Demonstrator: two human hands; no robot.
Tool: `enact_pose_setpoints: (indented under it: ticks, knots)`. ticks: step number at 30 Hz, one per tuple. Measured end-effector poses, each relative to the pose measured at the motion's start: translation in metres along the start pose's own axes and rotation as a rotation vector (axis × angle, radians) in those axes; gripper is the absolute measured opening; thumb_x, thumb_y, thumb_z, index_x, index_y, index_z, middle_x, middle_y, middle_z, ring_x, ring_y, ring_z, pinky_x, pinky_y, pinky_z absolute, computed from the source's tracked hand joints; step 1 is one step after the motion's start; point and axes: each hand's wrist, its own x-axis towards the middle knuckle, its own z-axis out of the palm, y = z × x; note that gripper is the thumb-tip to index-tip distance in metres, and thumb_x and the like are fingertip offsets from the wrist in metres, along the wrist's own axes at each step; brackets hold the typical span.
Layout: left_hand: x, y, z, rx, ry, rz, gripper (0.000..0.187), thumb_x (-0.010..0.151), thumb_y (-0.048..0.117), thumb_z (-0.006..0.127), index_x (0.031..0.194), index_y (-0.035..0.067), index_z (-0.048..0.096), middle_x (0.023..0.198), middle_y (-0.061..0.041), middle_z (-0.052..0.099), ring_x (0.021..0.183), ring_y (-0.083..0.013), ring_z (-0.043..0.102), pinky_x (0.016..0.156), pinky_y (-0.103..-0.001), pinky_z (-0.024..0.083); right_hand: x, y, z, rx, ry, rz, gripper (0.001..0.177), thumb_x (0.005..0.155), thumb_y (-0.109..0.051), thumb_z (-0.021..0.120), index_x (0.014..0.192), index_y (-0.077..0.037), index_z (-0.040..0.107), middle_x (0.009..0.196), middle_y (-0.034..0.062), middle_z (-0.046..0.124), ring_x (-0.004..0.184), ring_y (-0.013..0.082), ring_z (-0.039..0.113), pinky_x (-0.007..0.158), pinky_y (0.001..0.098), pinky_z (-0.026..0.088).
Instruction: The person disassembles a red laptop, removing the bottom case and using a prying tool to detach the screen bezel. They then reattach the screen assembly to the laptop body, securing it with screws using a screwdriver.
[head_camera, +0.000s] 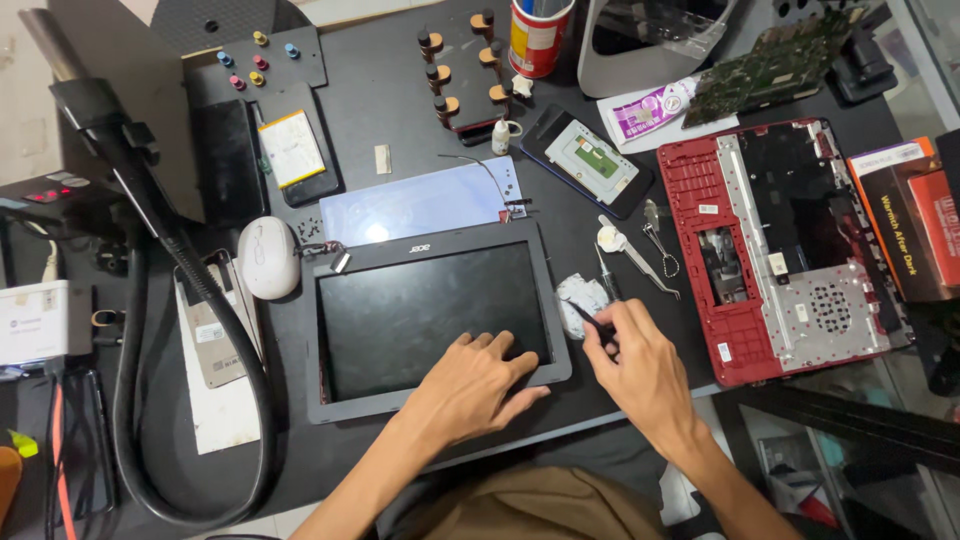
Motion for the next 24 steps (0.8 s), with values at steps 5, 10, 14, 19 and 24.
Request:
enact_pose_setpoints:
  ticks: [5,10,14,19,24]
  knots:
    - [-0.003,0.006,-0.012,-0.021,0.024,-0.031,0.036,0.094,0.045,0.065,0.097,0.009,0.070,0.094,-0.017,0.057,0.088,-0.0352,0.055,0.073,-0.047,0.045,0.011,-0.019,-0.001,-0.255,-0.015,-0.010,0.025,0.093,-0.029,0.072,0.100,-0.006,0.065,0.097,0.0137,0.068,0.079,0.0379,0.069,0.065,0.0486,0.054]
    - [-0.002,0.009,-0.014,0.014,0.073,0.010,0.037,0.095,0.044,0.065,0.099,0.007,0.069,0.092,-0.015,0.057,0.087,-0.0334,0.056,0.074,-0.046,0.044,0.025,-0.039,-0.009,0.019,-0.053,0.036,0.033,0.096,-0.029,0.069,0.118,-0.006,0.063,0.083,0.0127,0.071,0.067,0.0292,0.070,0.061,0.0416,0.054]
    - [-0.001,0.010,-0.020,0.062,0.104,0.046,0.037,0.097,0.043,0.065,0.091,0.006,0.067,0.089,-0.014,0.058,0.086,-0.0327,0.056,0.077,-0.045,0.043,0.042,-0.045,-0.006,0.128,-0.186,0.047,0.047,0.089,-0.033,0.074,0.123,-0.003,0.060,0.073,0.0123,0.070,0.057,0.0213,0.067,0.055,0.0367,0.053]
    - [-0.002,0.015,-0.031,0.097,0.177,0.059,0.037,0.099,0.040,0.064,0.089,0.005,0.065,0.084,-0.014,0.060,0.077,-0.0317,0.059,0.076,-0.043,0.044,0.061,-0.044,-0.004,0.234,-0.248,0.026,0.057,0.090,-0.030,0.074,0.136,-0.003,0.055,0.069,0.0080,0.065,0.055,0.0108,0.059,0.051,0.0309,0.048]
    - [-0.010,0.022,-0.043,0.049,0.246,0.005,0.037,0.099,0.041,0.065,0.089,0.006,0.062,0.072,-0.011,0.061,0.060,-0.0317,0.063,0.060,-0.041,0.049,0.074,-0.040,-0.008,0.658,-0.425,0.164,0.063,0.093,-0.024,0.068,0.149,-0.004,0.046,0.074,0.0012,0.062,0.058,0.0050,0.054,0.048,0.0231,0.042]
